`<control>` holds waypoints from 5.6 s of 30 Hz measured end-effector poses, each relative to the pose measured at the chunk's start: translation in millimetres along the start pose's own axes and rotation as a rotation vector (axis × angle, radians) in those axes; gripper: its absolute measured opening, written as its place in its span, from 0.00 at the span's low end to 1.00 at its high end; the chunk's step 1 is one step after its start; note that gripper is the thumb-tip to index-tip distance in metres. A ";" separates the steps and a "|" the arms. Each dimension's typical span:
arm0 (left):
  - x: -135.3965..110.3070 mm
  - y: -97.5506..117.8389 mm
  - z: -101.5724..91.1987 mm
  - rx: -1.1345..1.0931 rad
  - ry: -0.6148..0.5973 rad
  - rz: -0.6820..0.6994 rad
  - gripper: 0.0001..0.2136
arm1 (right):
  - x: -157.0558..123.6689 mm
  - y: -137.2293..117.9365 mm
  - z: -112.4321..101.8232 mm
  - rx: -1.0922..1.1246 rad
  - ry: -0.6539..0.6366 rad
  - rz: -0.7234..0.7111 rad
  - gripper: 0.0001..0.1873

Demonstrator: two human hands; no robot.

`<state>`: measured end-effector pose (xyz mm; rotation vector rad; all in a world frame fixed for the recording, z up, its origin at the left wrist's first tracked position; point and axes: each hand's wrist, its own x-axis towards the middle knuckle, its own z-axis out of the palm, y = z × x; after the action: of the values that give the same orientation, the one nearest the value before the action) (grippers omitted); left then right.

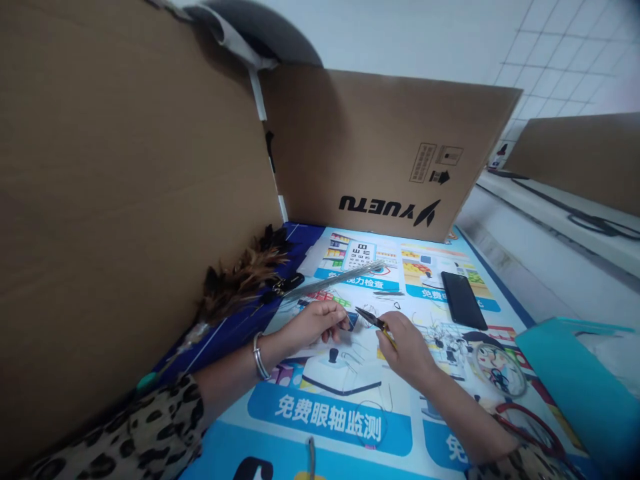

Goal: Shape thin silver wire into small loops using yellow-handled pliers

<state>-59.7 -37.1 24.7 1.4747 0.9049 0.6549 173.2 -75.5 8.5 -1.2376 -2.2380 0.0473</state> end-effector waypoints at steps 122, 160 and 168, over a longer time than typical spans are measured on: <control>16.1 62.6 7.9 0.729 -0.136 0.447 0.10 | 26.1 -26.2 -72.1 0.150 -0.496 0.240 0.11; 32.0 47.6 2.1 0.100 0.069 0.226 0.12 | 6.3 -0.3 -38.6 -0.333 0.098 -0.144 0.08; 31.7 45.9 9.1 0.122 0.038 0.196 0.13 | 6.3 -4.3 -38.7 -0.413 0.096 -0.170 0.08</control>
<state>-27.9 -14.2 65.4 1.6793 0.8485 0.7848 186.6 -82.1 45.0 -1.2140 -2.3289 -0.5523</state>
